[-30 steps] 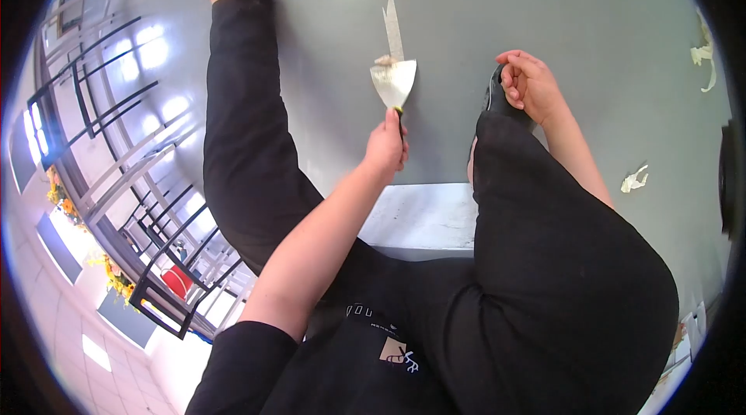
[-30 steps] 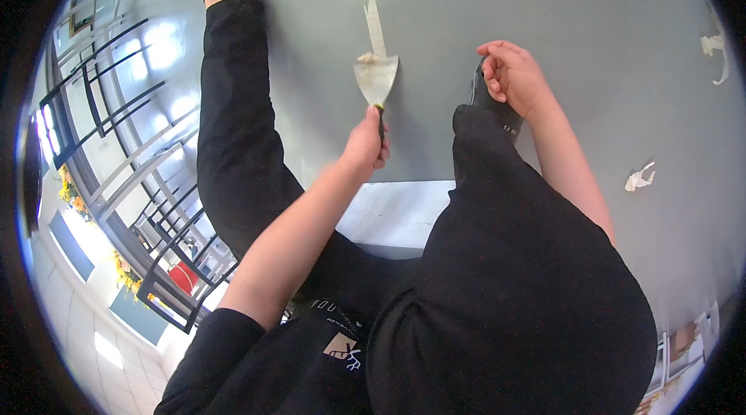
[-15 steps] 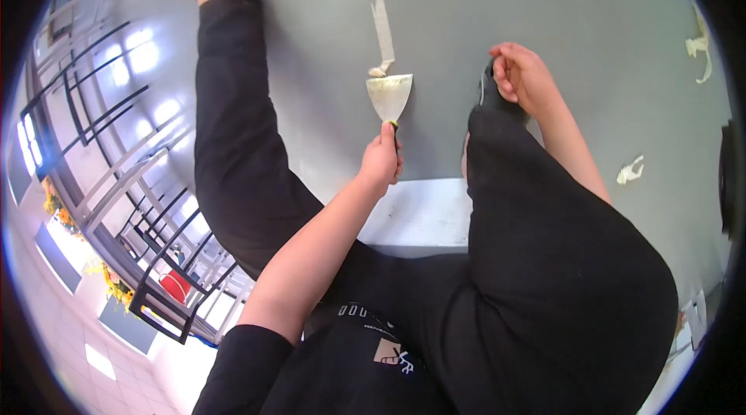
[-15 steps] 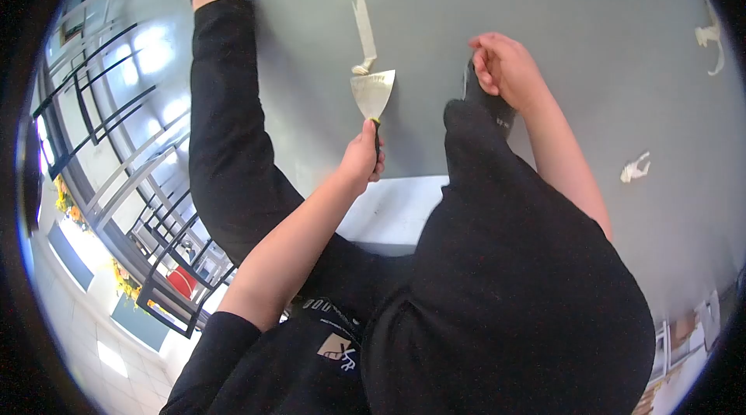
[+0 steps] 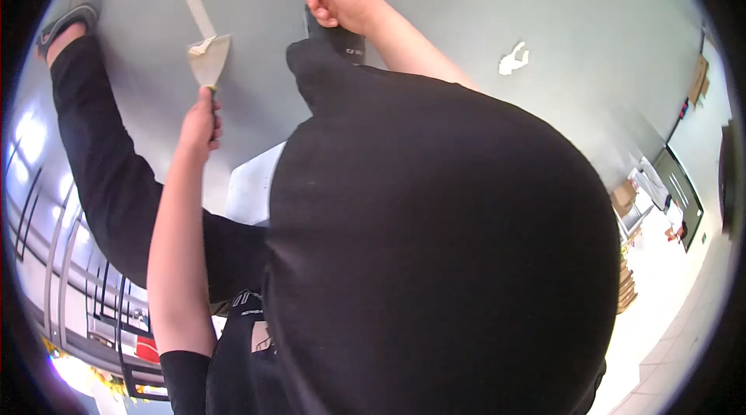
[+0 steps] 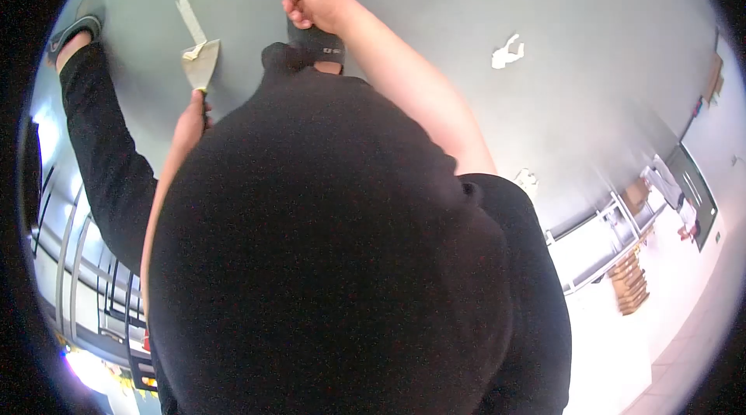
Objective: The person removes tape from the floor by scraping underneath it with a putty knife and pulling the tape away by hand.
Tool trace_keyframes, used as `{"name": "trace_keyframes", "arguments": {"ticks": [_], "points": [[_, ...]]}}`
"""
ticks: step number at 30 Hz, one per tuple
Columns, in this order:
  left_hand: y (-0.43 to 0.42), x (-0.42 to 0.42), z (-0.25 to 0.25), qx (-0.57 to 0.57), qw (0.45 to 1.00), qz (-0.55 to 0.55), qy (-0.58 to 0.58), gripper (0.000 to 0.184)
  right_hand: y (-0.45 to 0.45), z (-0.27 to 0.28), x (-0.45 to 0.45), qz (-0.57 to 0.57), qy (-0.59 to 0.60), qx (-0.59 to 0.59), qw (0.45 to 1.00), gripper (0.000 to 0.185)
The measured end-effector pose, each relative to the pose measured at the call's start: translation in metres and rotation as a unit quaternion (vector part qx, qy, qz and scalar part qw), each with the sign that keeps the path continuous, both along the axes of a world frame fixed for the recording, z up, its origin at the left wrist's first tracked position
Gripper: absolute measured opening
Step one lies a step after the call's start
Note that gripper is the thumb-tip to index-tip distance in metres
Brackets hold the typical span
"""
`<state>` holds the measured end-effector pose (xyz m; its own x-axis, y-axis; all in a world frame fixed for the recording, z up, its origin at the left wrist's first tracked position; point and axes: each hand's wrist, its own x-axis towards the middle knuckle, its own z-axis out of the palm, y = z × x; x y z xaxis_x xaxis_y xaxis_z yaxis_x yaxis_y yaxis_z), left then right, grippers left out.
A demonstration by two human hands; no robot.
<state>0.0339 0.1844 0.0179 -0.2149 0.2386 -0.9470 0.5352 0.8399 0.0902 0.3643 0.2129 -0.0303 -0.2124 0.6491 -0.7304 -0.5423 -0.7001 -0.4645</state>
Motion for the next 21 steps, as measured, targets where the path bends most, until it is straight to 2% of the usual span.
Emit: {"name": "trace_keyframes", "arguments": {"ticks": [2,4,5,7,11,12,15,21], "points": [[0.007,-0.007,0.002,0.011,1.0,0.001,0.024,0.053,0.002,0.0,0.002,0.015,0.008,0.005,1.0,0.021],[-0.002,-0.02,-0.022,-0.009,0.993,0.11,-0.034,0.052,0.001,0.002,-0.001,0.01,0.002,0.013,1.0,0.021],[-0.007,-0.014,-0.03,-0.015,0.993,0.111,-0.048,0.052,0.0,-0.001,0.004,0.007,0.005,0.025,1.0,0.021],[0.001,0.021,0.0,-0.036,0.994,0.102,0.007,0.05,0.001,-0.011,0.008,0.004,0.004,0.008,1.0,0.022],[-0.01,0.029,-0.007,-0.026,0.992,0.123,0.001,0.05,-0.001,-0.008,0.002,0.01,0.011,0.006,1.0,0.022],[-0.018,0.026,-0.024,0.001,0.989,0.147,0.03,0.05,0.001,-0.005,0.002,0.017,0.006,0.014,1.0,0.021],[-0.013,0.033,-0.002,0.021,0.996,0.082,-0.02,0.054,0.001,-0.002,0.003,0.014,0.008,0.01,1.0,0.022],[-0.004,0.046,-0.007,-0.026,0.988,0.153,-0.008,0.054,0.001,-0.002,0.011,0.028,0.005,0.01,1.0,0.026]]}}
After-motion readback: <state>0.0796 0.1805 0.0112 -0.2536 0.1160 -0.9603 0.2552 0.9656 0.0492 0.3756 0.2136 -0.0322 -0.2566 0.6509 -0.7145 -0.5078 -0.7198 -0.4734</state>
